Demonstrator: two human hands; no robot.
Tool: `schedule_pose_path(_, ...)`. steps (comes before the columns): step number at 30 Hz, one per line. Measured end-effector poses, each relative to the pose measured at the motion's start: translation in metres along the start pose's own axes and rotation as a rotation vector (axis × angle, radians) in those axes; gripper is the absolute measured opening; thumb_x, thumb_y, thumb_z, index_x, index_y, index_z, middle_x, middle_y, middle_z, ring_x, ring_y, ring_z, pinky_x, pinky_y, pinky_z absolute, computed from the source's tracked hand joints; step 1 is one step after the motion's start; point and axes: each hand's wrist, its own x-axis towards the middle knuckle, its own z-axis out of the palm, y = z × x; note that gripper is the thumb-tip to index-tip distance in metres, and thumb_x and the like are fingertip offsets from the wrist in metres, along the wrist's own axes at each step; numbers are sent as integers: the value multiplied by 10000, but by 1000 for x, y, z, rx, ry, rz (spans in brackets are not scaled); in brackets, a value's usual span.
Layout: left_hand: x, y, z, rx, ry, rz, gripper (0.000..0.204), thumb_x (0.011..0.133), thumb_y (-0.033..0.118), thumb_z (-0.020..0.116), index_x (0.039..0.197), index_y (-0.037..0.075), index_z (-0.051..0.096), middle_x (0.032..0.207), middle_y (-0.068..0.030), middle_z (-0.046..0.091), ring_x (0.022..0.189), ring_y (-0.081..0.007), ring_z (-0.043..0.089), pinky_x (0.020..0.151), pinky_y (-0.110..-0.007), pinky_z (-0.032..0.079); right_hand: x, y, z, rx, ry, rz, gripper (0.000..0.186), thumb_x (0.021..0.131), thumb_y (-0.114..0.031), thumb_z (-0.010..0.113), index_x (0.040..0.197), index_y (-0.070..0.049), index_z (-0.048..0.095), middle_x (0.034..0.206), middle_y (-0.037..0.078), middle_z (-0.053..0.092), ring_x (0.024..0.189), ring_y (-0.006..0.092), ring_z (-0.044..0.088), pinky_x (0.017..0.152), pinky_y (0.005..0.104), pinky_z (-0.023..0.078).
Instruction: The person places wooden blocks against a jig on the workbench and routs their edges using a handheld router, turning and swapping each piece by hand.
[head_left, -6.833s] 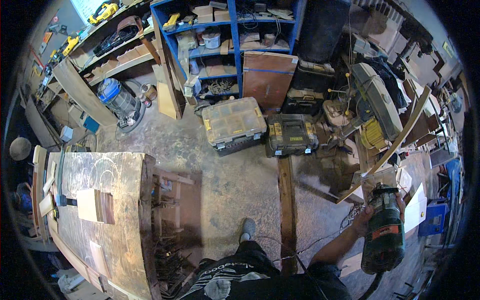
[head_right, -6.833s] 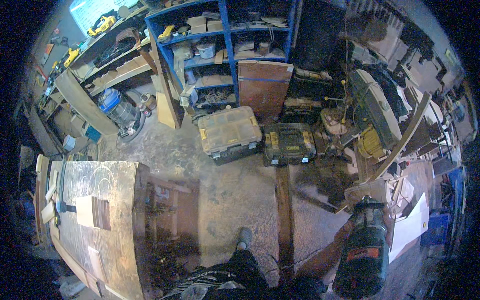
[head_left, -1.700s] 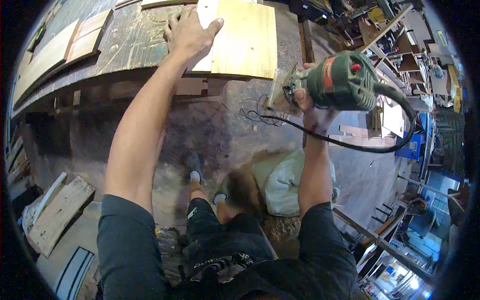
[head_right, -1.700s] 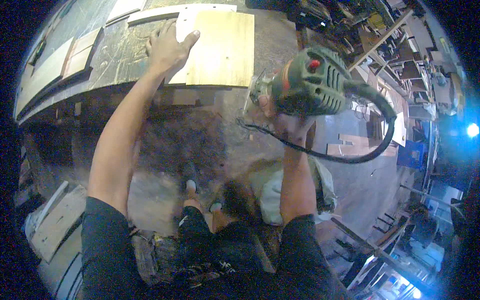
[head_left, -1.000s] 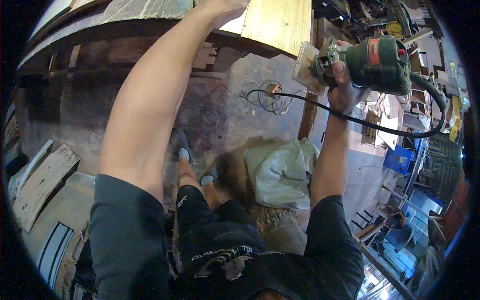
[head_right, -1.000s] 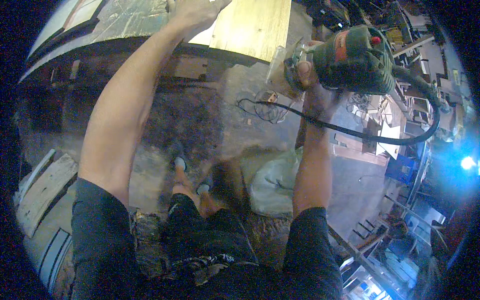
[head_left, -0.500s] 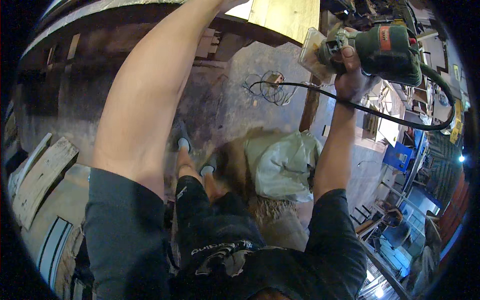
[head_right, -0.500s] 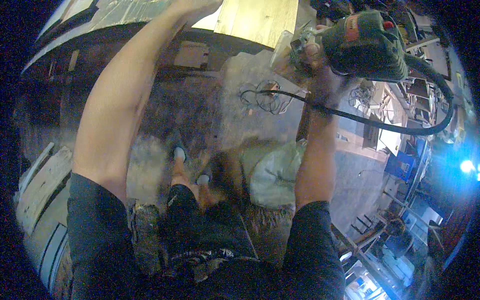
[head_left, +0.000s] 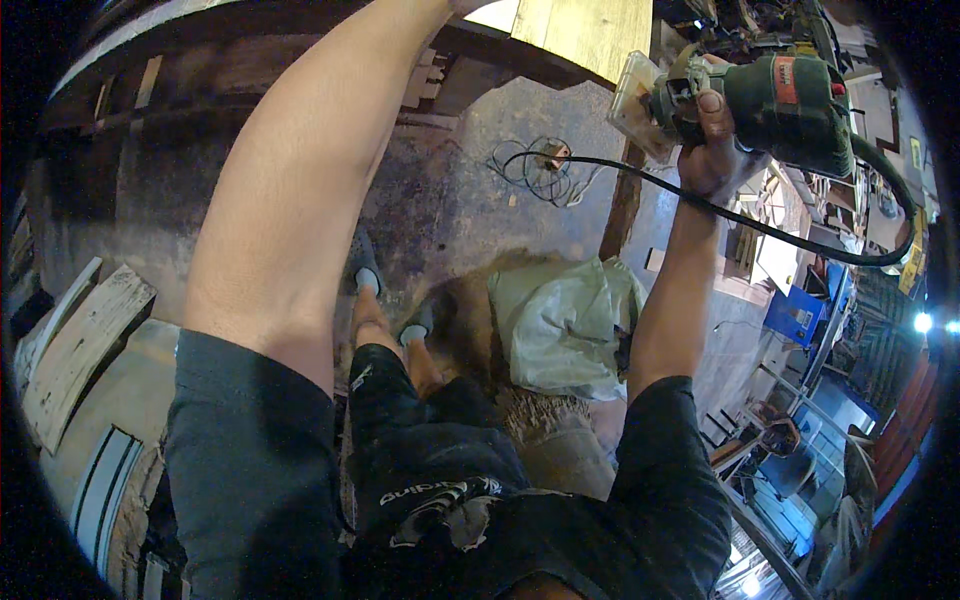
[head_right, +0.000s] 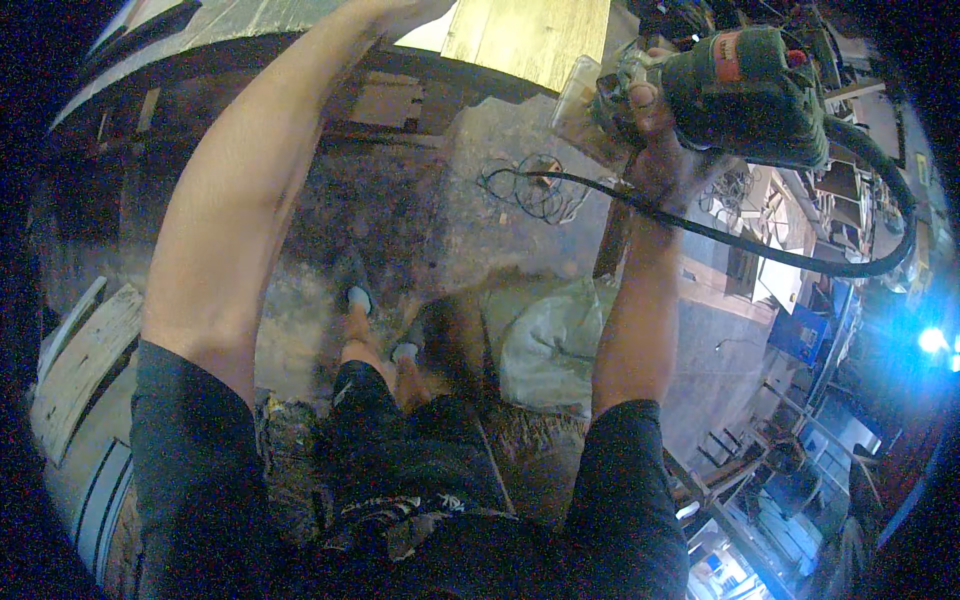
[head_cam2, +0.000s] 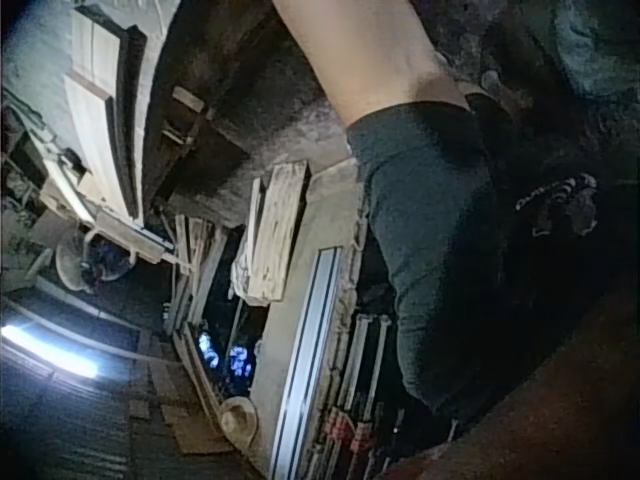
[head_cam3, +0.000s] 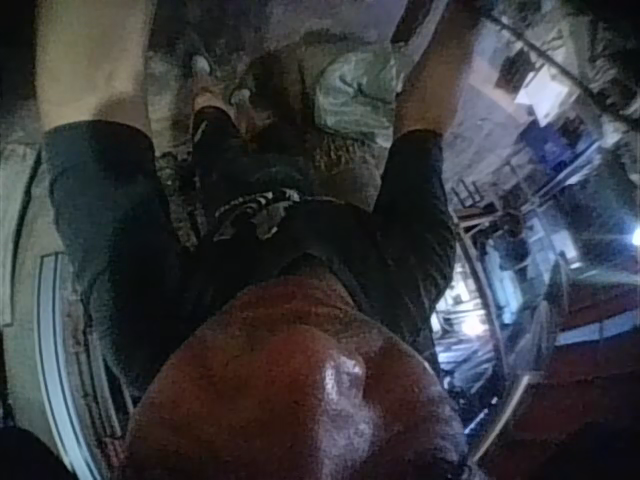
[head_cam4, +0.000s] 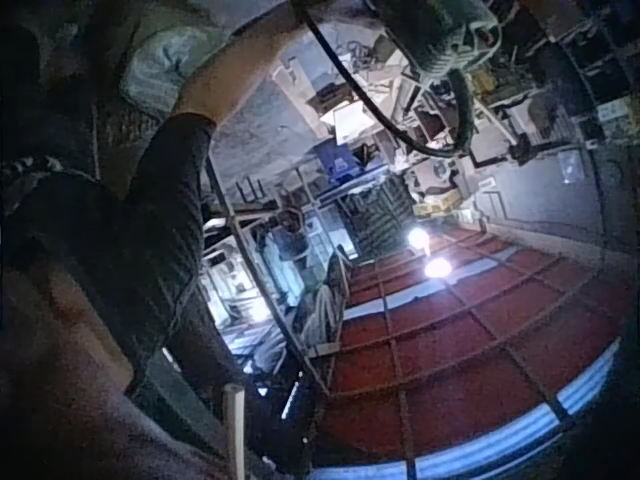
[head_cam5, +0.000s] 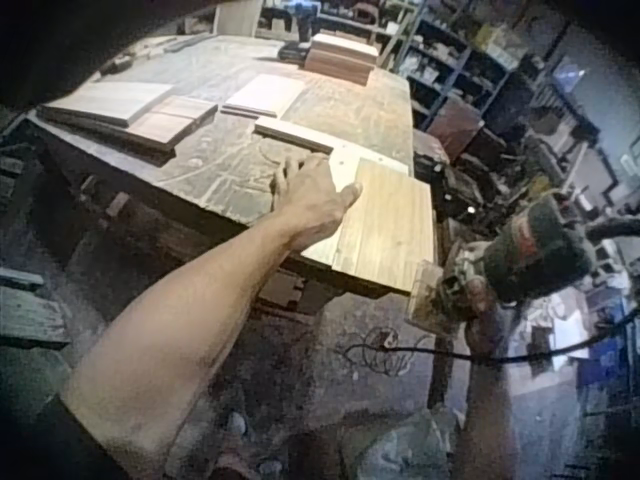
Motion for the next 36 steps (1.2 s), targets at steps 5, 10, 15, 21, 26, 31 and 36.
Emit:
schedule_pose_path(5,0,0,4,16,52,24,767,978,483,557,1470,-86,402,1540,-271,399,1469,-496,264,1224,-574,157,12,-16,-10,239,-186,131,476,758,-114,824,1162,54,639,1084,177,714,933,248,700,853,405,607)
schedule_pose_path(10,0,6,-3,1,-32,12,754,982,477,554,1486,-62,400,1549,-259,393,1481,-500,241,1230,-575,145,-1,12,-10,-31,70,20,519,741,-120,849,1181,42,627,1087,175,717,926,247,701,849,401,609)
schedule_pose_path(15,-1,2,-3,-6,-7,6,745,981,472,558,1483,-57,406,1554,-257,388,1478,-505,241,1228,-577,150,-3,-6,7,-38,64,85,553,728,-128,865,1199,28,618,1091,170,719,934,247,700,862,408,604)
schedule_pose_path(21,-6,8,-6,-40,-5,-2,734,982,460,564,1475,-61,407,1551,-255,390,1474,-496,250,1229,-567,147,-1,-5,3,-40,66,70,515,732,-152,858,1168,21,647,1096,154,715,965,240,693,902,414,587)
schedule_pose_path(26,0,5,-5,-13,-32,4,720,988,454,563,1470,-57,411,1533,-253,407,1468,-477,264,1228,-566,147,1,5,-5,-173,31,33,518,751,-180,834,1187,31,650,1100,151,717,955,240,694,894,388,574)
schedule_pose_path(31,1,1,-1,-30,21,39,714,972,460,567,1458,-46,437,1525,-249,419,1453,-478,288,1226,-568,153,1,-1,2,-110,26,37,504,753,-183,833,1172,36,660,1094,142,718,948,230,692,885,383,576)
schedule_pose_path(36,5,-1,5,7,20,28,723,953,469,573,1446,-45,456,1514,-247,433,1444,-473,304,1226,-567,156,3,3,-2,-180,-8,46,508,748,-181,843,1169,38,662,1091,151,722,941,235,697,857,384,592)
